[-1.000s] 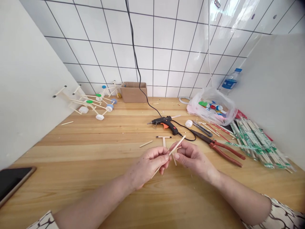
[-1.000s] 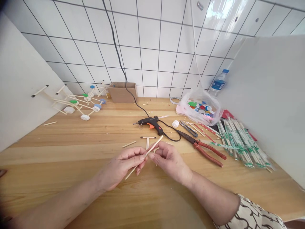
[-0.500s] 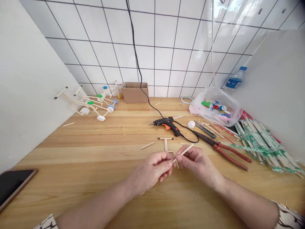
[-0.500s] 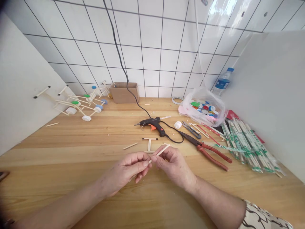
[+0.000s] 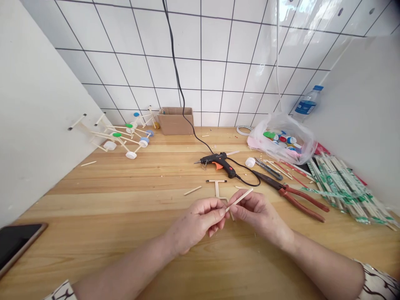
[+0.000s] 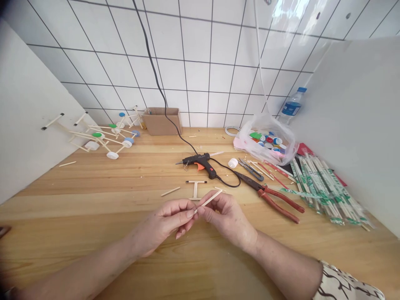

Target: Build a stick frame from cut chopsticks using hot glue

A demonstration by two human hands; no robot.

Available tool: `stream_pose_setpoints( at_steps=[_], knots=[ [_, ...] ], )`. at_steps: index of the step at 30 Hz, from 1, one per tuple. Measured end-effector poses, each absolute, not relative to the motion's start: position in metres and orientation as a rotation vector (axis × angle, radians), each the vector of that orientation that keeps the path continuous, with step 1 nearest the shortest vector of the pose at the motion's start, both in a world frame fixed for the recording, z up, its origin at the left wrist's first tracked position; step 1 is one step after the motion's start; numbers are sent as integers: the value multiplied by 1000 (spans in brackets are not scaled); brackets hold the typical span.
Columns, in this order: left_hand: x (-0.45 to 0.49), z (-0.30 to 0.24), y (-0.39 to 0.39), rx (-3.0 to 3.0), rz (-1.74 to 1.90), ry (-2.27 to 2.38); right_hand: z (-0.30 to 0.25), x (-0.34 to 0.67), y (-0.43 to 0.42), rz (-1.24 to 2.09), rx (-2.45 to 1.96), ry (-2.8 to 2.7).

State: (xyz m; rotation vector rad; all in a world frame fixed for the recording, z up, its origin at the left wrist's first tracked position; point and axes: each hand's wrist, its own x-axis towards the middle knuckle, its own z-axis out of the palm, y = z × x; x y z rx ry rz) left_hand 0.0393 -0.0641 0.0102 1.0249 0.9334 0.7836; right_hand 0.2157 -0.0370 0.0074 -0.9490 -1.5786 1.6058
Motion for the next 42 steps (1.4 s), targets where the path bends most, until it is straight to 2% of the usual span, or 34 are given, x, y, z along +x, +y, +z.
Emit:
stream_pose_setpoints(
  at_steps=[42],
  knots=[
    [38,11,-64,999,724,978,11,216,-33,1544,-966,-1584]
  ],
)
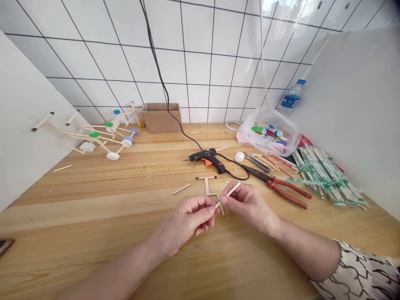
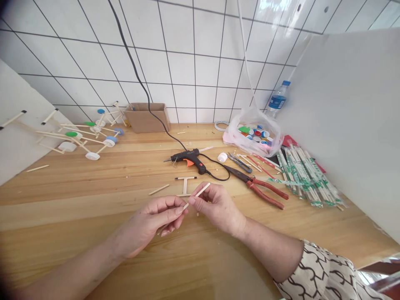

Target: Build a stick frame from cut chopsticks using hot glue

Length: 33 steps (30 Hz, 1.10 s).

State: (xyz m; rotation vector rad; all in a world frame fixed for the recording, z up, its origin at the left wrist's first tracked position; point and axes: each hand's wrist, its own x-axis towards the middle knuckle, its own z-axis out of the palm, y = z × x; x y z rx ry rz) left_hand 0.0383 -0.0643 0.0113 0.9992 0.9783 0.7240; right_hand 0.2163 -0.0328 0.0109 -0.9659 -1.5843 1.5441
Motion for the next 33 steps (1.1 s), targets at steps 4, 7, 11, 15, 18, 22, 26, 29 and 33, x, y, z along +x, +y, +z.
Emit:
stream_pose_setpoints(
  at_steps=[4,7,11,15,18,22,26,29,33],
  knots=[
    [40,11,-66,992,717,1002,7,214,-35,1502,-953,-1616],
    [40,13,-67,998,725,1001,10,214,-36,1432,-972,-1686],
    [39,16,-67,997,763,1005,22,220,-29,1309,-991,-1859],
    [36,15,-64,899,800,1050,33,235,-11,933,-1117,-1980],
    [35,14,-61,840,857,1027,41,252,3,594,-1313,-2067],
    [35,12,-59,779,942,989,55,277,13,173,-1699,-2187],
    [34,11,-58,738,988,968,64,295,14,53,-2103,-2303],
    [32,10,-57,708,1008,958,63,306,14,68,-2212,-2373],
    [30,10,-55,680,1016,961,58,313,13,120,-2258,-2424]
  ],
)
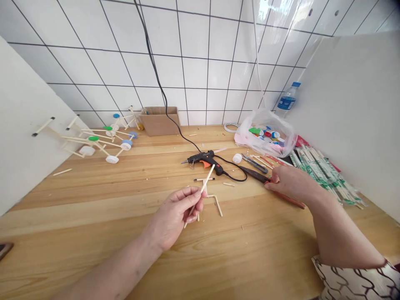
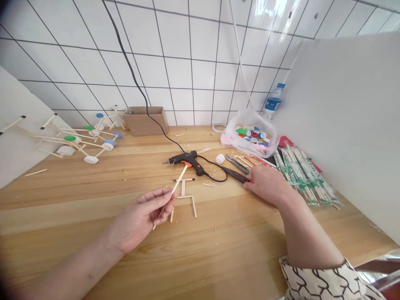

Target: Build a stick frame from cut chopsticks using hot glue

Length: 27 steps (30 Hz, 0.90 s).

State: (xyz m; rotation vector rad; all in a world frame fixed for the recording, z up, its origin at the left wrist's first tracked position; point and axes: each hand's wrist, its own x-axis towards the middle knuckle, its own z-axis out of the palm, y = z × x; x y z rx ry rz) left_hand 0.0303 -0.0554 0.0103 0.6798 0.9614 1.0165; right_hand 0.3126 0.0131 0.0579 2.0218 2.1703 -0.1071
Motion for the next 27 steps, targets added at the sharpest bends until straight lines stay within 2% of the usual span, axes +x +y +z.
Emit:
stream_pose_setpoints(
  at_steps=[9,27],
  knots=[
    [29,15,-53,630,1054,918,61,307,7,-157,1923,2116],
    [25,15,-50,562,1121,873,58,311,9,14,1989,2226]
  ],
)
